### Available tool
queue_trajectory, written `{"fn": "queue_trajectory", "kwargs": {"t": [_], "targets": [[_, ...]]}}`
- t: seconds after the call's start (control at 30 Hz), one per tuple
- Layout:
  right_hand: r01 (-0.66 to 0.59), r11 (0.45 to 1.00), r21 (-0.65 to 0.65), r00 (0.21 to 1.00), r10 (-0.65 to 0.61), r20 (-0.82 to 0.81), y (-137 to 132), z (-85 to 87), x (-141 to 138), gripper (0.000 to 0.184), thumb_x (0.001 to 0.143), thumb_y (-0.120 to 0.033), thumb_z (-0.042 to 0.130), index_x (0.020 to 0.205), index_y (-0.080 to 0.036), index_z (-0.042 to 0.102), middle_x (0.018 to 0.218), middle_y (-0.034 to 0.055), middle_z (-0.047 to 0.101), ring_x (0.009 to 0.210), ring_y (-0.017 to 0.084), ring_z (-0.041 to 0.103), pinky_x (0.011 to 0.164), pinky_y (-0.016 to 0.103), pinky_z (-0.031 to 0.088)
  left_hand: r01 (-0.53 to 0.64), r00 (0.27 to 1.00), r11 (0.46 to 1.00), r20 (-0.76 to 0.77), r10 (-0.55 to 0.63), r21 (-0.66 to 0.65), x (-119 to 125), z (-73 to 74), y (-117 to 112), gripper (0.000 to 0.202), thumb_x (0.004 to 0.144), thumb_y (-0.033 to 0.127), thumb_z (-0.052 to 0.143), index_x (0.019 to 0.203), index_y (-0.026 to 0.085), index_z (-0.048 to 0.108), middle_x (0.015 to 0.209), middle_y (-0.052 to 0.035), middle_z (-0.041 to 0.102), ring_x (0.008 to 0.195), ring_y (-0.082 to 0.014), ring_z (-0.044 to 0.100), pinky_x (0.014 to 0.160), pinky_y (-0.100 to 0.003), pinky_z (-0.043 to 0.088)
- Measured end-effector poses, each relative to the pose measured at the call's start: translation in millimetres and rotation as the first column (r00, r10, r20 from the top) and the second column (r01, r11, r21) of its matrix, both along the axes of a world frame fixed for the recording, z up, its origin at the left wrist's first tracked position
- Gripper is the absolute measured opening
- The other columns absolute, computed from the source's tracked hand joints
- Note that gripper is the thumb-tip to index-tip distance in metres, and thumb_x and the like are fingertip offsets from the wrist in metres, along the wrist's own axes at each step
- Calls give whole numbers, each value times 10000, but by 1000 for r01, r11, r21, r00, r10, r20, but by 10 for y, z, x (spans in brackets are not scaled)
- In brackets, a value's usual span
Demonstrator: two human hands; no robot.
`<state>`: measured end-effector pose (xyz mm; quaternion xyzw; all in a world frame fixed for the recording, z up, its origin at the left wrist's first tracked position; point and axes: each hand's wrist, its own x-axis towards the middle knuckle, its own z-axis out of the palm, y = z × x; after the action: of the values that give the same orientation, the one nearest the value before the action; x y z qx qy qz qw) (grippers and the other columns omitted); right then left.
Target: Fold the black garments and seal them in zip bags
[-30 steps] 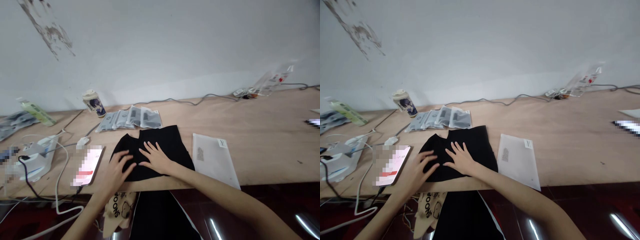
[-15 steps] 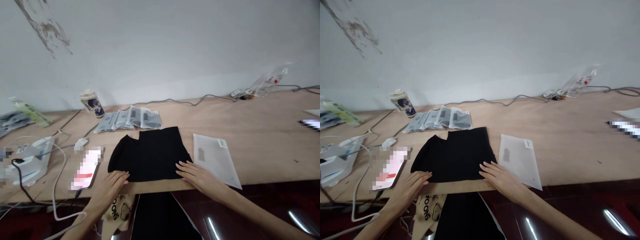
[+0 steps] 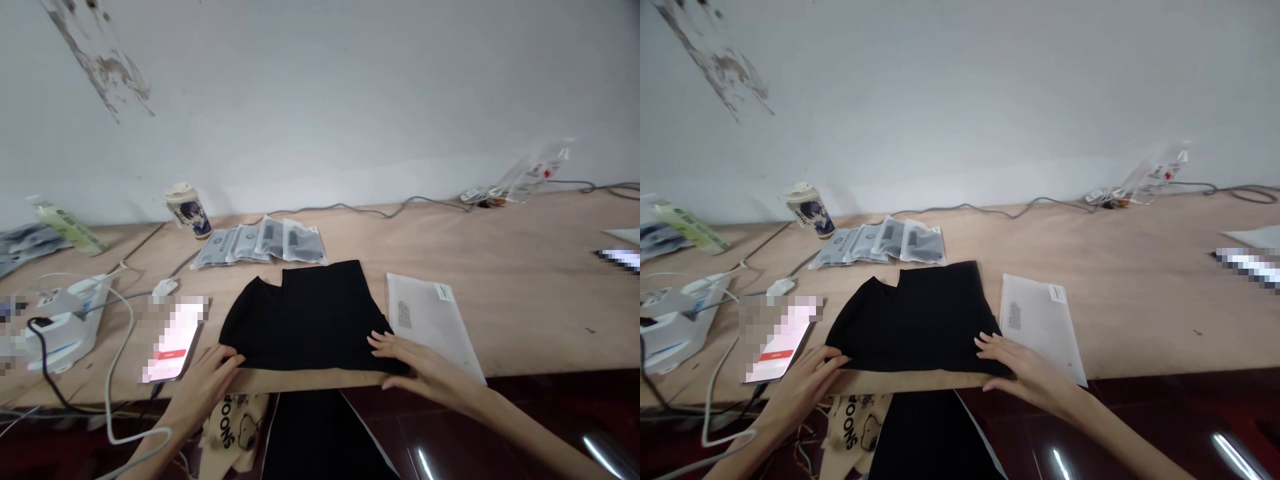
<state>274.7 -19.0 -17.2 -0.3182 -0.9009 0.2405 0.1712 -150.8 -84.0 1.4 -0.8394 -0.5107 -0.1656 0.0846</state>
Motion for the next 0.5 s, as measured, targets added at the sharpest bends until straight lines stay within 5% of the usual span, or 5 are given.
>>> {"fn": "queue_trajectory", "kwargs": {"t": [0.1,0.23,0.4,0.5], "targets": [[130,991,-3,986,-130,-105,-62,-43,25,262,937,-338,439,1101,-272,632,1182,20,652,1153,204,568,1006,403,467,2,999,998,54,-5,65,5,27,-13,250,928,315,408,899,232,641,861,-24,667,835,-167,605,790,-309,487],[403,915,-9,884,-392,-256,4,51,-93,268,915,-400,450,1051,-268,640,984,36,714,863,211,680,721,338,568,-91,978,992,198,72,90,51,37,54,300,920,410,398,871,244,642,812,-19,696,853,-193,621,828,-329,489],[595,803,-43,699,-543,-465,580,282,-470,380,860,-530,477,888,-193,650,880,81,705,780,220,649,681,329,503,-407,788,901,439,430,-151,151,130,382,412,902,502,347,913,207,634,881,-43,699,785,-196,631,705,-280,477],[628,762,-155,612,-607,-507,1031,311,-675,442,836,-582,468,819,-171,630,804,68,691,773,207,626,697,312,470,-482,692,835,469,548,-265,206,236,662,431,896,514,326,884,202,624,816,-29,688,752,-196,610,677,-265,438]]}}
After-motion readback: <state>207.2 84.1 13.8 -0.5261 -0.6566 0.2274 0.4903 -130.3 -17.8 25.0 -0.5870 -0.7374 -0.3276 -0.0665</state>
